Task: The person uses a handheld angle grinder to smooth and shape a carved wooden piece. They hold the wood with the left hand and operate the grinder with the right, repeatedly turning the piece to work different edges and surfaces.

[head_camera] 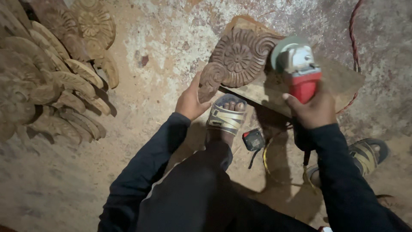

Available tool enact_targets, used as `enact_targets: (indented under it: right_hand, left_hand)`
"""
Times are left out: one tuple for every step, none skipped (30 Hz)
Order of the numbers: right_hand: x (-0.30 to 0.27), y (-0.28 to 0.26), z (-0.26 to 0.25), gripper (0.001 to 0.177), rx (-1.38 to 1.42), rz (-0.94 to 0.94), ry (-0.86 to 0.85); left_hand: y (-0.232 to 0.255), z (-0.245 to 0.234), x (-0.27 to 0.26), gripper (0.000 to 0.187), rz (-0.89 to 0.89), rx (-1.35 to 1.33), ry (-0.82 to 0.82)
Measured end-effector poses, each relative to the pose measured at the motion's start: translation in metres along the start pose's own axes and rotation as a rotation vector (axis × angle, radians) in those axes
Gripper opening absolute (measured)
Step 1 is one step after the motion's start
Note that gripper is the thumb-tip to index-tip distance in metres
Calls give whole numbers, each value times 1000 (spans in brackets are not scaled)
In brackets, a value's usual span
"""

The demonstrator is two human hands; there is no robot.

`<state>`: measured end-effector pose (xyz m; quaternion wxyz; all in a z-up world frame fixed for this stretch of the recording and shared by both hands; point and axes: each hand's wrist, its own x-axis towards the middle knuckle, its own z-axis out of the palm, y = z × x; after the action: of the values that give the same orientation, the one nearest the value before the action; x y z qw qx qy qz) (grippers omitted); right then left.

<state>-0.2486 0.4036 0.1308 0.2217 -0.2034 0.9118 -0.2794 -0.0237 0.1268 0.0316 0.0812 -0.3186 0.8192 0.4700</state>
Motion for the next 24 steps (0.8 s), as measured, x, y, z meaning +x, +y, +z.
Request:
enact_targets:
  right_hand:
    - [0,-2,5,61,-5,-16,-13]
    - [2,-5,8,60,-10,-35,-24]
    - [3,-9,12,63,-5,-12,-46]
    - [4,-12,17,65,0,9,-67]
    - [6,-16,21,67,6,29,-88]
    - [7,-20,25,67,-12,-2,-72]
    - [8,-24,29,67,-30,-33,-55]
    - [8,-28,32,67,-50,-65,-42]
    - [9,-31,33,66,-40,-63,-47]
    - [10,-32,33,65,-31,-61,-52]
    - [11,-33,31,64,-21,-59,-57]
    - [13,-34,30,64,-41,-33,-68]
    - [15,-35,28,64,-60,-8,-80]
    - [17,-35,28,64,-79,16,-94]
    - [18,-33,26,65,-72,4,-81]
    - [16,-30,24,65,-65,-7,-68]
    - [15,-27,22,66,-58,-17,-56]
    - [15,-23,21,67,-78,8,-47]
    - [15,-19,20,67,-99,34,-38]
    - [15,-14,18,68,-118,59,-32]
    - [14,-9,16,67,-105,54,-19]
    - [14,-3,13,66,-92,49,-6]
    - [13,2,11,65,-79,44,8]
    - [13,6,8,65,-64,4,27]
  left_hand:
    - [-2,1,-1,111,14,-5,5]
    - [-2,1,0,111,31,-11,11]
    - [-3,1,1,112,48,-17,18]
    - [-3,1,2,112,54,-21,10]
    - [-2,0,2,112,59,-25,1]
    - [-2,-1,2,112,64,-27,-9]
    - [-2,-2,3,112,69,-31,-12]
    - [-3,-2,2,111,72,-37,-14]
    - [-3,-2,2,111,75,-43,-16]
    - [-2,-2,2,111,68,-38,-14]
    - [-1,-2,1,111,61,-34,-13]
    - [-1,-2,1,112,57,-30,-9]
    - [0,-3,2,111,59,-35,-12]
    - [1,-4,1,110,58,-40,-13]
    - [2,-5,1,109,57,-44,-14]
    - [2,-5,0,109,49,-43,-15]
    - [2,-5,0,109,42,-42,-16]
    - [2,-5,1,109,38,-42,-17]
    - [2,-5,2,109,32,-38,-21]
    - [2,-5,2,109,24,-34,-25]
    - [2,-5,2,109,16,-30,-28]
    - [1,-5,2,109,32,-30,-17]
    - [1,-5,2,108,47,-31,-5]
    - [1,-4,2,108,65,-32,6]
